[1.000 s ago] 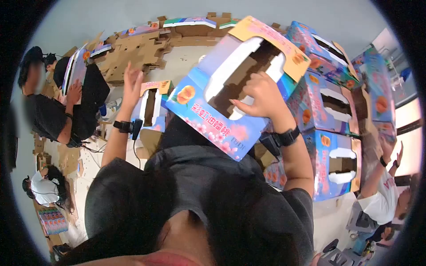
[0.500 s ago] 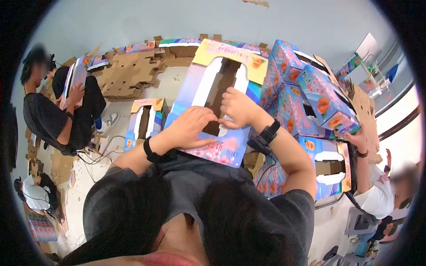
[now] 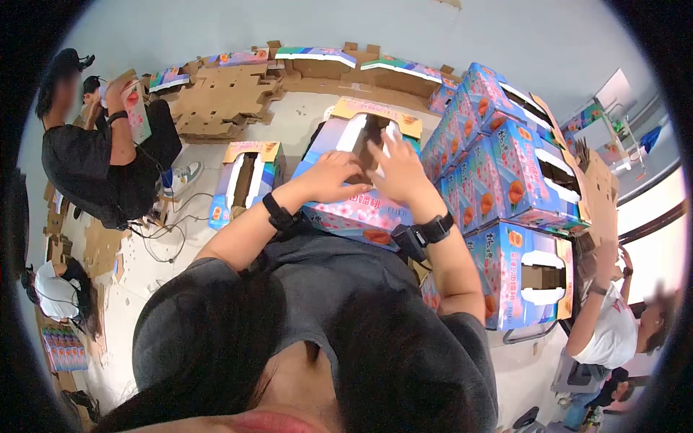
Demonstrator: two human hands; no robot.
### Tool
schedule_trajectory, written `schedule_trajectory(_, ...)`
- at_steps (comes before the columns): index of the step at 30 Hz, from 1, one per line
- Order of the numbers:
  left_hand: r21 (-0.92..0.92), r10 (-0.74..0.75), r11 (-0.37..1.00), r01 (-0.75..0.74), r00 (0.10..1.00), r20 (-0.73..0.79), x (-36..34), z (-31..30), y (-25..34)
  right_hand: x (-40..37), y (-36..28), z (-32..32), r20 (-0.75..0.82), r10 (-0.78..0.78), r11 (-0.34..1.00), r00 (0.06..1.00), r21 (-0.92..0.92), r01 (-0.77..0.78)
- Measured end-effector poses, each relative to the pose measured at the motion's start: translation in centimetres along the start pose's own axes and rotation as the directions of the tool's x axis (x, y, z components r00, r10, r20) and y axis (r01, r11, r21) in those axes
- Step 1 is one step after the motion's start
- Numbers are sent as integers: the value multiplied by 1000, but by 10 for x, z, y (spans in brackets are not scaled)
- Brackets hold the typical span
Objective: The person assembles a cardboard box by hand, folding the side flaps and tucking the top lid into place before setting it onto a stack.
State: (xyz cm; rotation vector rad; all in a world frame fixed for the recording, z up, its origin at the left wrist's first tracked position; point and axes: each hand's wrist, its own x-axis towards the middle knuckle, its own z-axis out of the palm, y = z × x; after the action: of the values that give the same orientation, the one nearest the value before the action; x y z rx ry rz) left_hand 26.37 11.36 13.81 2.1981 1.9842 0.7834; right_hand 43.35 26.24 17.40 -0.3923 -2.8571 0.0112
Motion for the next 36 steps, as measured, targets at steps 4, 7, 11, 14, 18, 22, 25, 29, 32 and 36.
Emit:
schedule_trajectory(4, 70, -76, 995, 74, 997, 19, -3, 6, -1, -23, -2, 24, 124, 289, 950, 949, 87, -301)
schedule_trajectory(7, 96, -194, 978, 183, 974, 118, 0, 1, 7, -34, 3, 39, 164, 314, 924, 935, 175, -341)
schedule_trajectory(11, 72, -324, 943, 324, 946, -13, 0, -6, -4, -26, 5, 35, 175, 317, 926, 932, 154, -344)
schedule_trajectory(14, 86, -457, 885, 457, 889, -21, -20, -21, -22, -27, 0, 33, 199, 339, 915, 920, 156, -371)
schedule_trajectory(18, -251, -526, 771, 585, 808, 265, -47, -54, -56, -30, 4, 38, 171, 323, 914, 931, 199, -354)
schedule_trajectory(22, -776, -558, 276, 567, 752, 351, -70, -38, -46, -29, 19, 61, 85, 319, 906, 944, 264, -330)
schedule_trajectory(25, -893, -614, -106, 437, 678, 404, -75, -22, -32, -32, 36, 84, -207, 407, 867, 890, 393, -305)
schedule_trajectory(29, -911, -616, -87, 403, 697, 367, -78, -11, -43, -40, 45, 88, -152, 646, 714, 748, 467, -521)
schedule_trajectory(32, -894, -621, -77, 441, 680, 389, -78, -18, -34, -44, 77, 109, -71, 699, 505, 712, 754, -420)
schedule_trajectory(36, -897, -626, -41, 440, 688, 367, -79, -18, -33, -66, 68, 93, 438, 635, -144, 636, 876, -460)
